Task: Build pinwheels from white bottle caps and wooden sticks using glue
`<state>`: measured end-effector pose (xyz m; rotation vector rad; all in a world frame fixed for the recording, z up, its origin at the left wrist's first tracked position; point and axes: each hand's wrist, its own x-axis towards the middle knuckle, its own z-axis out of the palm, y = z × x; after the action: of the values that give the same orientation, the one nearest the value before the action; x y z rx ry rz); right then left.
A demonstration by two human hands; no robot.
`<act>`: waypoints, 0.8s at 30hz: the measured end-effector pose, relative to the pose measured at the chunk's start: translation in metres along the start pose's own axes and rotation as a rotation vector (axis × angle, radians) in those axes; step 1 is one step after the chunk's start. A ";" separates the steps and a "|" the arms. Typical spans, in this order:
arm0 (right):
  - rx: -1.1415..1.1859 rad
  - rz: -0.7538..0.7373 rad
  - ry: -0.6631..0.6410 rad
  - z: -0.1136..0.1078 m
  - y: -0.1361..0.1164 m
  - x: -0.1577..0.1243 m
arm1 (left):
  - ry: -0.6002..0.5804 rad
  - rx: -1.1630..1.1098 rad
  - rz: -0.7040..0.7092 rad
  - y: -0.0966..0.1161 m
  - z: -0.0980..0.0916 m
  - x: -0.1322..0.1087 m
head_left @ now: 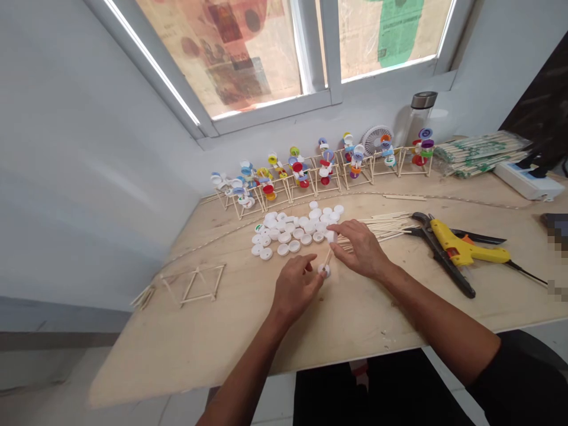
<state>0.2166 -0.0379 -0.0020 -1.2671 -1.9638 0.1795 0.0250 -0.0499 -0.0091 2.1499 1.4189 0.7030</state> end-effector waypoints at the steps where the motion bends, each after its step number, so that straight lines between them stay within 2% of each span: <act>1: -0.009 0.017 -0.001 0.000 0.001 0.000 | -0.026 0.104 0.014 0.000 0.003 -0.002; 4: -0.005 0.041 0.005 0.001 0.003 0.000 | -0.074 0.328 0.017 0.004 0.011 -0.006; 8: -0.003 0.066 0.014 0.002 0.003 0.000 | -0.086 0.453 0.011 0.011 0.019 -0.004; 12: -0.025 0.044 -0.017 0.003 0.001 -0.001 | -0.057 0.487 -0.020 0.008 0.014 -0.003; 18: -0.066 -0.048 -0.127 0.010 -0.002 -0.005 | 0.006 0.521 -0.189 -0.002 0.000 -0.011; 24: -0.143 -0.123 -0.272 0.020 -0.007 -0.009 | 0.019 0.476 -0.177 -0.002 0.002 -0.016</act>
<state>0.2002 -0.0437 -0.0171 -1.2602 -2.3170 0.1588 0.0195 -0.0645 -0.0139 2.3167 1.9118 0.3421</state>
